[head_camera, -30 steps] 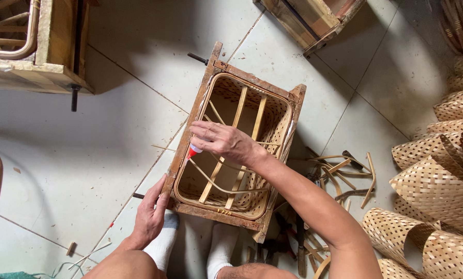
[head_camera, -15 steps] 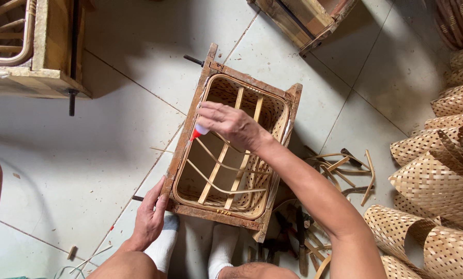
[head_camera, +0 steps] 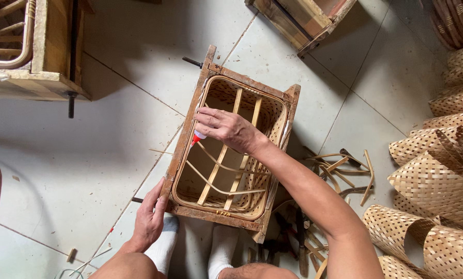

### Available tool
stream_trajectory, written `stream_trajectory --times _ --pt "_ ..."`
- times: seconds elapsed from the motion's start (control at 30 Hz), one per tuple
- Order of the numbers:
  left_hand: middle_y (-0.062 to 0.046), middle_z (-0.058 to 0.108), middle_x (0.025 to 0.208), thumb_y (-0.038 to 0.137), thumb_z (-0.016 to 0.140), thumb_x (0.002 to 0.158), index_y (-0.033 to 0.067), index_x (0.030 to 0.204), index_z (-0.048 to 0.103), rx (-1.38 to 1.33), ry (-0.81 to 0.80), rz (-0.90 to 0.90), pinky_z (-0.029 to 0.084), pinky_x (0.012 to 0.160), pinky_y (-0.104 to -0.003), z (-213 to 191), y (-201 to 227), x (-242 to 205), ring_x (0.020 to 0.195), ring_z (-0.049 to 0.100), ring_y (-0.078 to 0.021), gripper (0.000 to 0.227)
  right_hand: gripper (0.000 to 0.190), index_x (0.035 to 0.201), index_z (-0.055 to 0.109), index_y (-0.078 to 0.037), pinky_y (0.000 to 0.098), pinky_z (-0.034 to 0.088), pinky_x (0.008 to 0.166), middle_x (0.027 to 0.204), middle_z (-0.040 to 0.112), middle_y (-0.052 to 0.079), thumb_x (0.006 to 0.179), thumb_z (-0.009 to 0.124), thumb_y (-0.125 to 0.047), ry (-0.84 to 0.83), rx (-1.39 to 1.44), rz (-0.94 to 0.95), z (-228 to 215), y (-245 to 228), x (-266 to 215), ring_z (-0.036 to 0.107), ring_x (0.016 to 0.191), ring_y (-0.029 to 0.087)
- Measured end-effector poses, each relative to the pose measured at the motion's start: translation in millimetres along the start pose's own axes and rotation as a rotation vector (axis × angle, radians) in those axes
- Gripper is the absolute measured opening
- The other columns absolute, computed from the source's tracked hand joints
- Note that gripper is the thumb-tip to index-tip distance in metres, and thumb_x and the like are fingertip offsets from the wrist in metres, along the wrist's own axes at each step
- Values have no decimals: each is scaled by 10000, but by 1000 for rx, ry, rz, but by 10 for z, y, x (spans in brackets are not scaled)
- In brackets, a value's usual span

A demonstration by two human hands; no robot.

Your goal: The person assembles a rectangular basket by fitting bamboo strips into a wooden mold, applying glue to the joints, and tapping them with a hammer. They then attach a woven bamboo panel to the frame and secure it with a hammer and pliers.

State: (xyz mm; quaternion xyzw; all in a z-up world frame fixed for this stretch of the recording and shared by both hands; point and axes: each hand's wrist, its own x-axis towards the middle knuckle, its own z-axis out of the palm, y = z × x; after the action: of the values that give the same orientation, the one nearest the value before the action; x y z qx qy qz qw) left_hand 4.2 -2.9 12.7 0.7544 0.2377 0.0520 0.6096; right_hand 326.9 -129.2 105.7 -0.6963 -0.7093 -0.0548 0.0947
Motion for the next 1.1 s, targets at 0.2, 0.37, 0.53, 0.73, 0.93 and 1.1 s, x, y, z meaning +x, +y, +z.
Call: stream_trajectory --times 0.2,0.37,0.53,0.73,0.93,1.1 --pt "-153 593 1439 230 490 1038 75 1497 494 -27 -6 -22 426 1103 -365 1 -11 -11 1328 564 -262 485 320 1264 670 -91 343 464 1116 1355 654 78 944 681 -78 8 32 -20 -83 -7 72 582 1334 248" --pt "-158 573 1472 225 489 1039 66 1492 496 -30 -6 -4 411 1114 -368 8 -32 -7 1353 545 -268 480 304 1244 681 -68 344 497 1129 1288 676 74 941 682 -94 59 47 -58 -171 14 132 603 1298 249" --pt "-154 577 1475 216 490 1043 59 1497 495 -32 2 12 399 1131 -366 20 -88 -24 1365 540 -261 480 250 1202 703 -73 342 517 1111 1246 687 58 954 691 -99 112 -27 -84 -87 133 93 628 1262 236" --pt "-155 563 1485 198 485 1037 51 1505 479 -29 -6 19 390 1136 -360 22 -193 -35 1373 527 -258 490 106 1135 688 -87 327 555 1018 1168 716 107 1064 704 -164 283 -192 88 185 551 -117 695 1176 252" --pt "-176 610 1420 255 466 1012 88 1531 452 -196 -92 -266 448 1066 -395 -9 -341 -53 1262 580 -298 545 402 1257 645 -47 278 611 863 1157 718 135 948 761 -278 611 394 964 -87 611 -1055 715 1018 199" --pt "-214 620 1441 522 218 1065 -52 1467 518 -186 -265 -318 395 1159 -419 -372 -270 547 1373 562 -305 762 337 1152 608 -53 280 528 798 1054 725 56 987 767 -299 938 628 1456 -27 715 -2355 649 929 119"
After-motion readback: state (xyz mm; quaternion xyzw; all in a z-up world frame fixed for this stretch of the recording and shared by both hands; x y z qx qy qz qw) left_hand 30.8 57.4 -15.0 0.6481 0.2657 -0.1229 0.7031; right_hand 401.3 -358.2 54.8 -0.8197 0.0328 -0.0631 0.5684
